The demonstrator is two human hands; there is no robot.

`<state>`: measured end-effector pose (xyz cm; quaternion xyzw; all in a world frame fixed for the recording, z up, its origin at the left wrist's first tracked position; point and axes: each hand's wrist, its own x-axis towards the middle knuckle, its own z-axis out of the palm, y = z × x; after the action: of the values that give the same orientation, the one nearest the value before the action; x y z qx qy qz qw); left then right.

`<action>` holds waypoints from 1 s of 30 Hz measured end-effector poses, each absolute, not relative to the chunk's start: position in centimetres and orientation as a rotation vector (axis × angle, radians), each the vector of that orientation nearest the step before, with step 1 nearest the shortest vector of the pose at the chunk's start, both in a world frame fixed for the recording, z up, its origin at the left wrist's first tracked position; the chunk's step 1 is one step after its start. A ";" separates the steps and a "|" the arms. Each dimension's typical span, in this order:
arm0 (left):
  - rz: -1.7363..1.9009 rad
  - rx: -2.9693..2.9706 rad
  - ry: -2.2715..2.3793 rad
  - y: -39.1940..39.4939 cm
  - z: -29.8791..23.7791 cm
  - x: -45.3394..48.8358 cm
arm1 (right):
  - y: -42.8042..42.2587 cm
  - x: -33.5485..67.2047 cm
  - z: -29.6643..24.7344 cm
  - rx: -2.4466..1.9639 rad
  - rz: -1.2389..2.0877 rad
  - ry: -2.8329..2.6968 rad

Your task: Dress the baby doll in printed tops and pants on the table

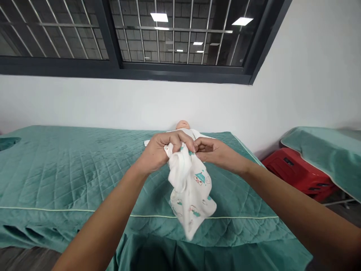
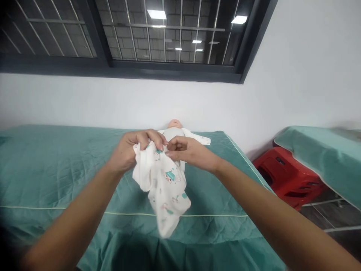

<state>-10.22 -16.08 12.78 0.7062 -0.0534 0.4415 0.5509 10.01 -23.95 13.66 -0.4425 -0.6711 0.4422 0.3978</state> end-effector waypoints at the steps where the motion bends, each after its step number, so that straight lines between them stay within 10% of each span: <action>1: 1.095 1.634 -0.137 -15.9 12.5 -10.2 | -24.1 9.8 13.5 -1.129 1.113 -1.674; 15: 1.079 1.621 0.035 -14.4 15.2 -15.8 | -25.5 8.5 18.5 -1.184 0.365 -1.807; 30: 0.891 1.332 0.189 -17.1 17.0 -10.9 | -24.9 9.3 21.5 -1.137 1.212 -2.037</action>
<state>-10.87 -17.07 16.99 0.5959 0.0846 0.3989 0.6918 9.28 -24.89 21.51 -0.4184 -0.7495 0.4460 0.2535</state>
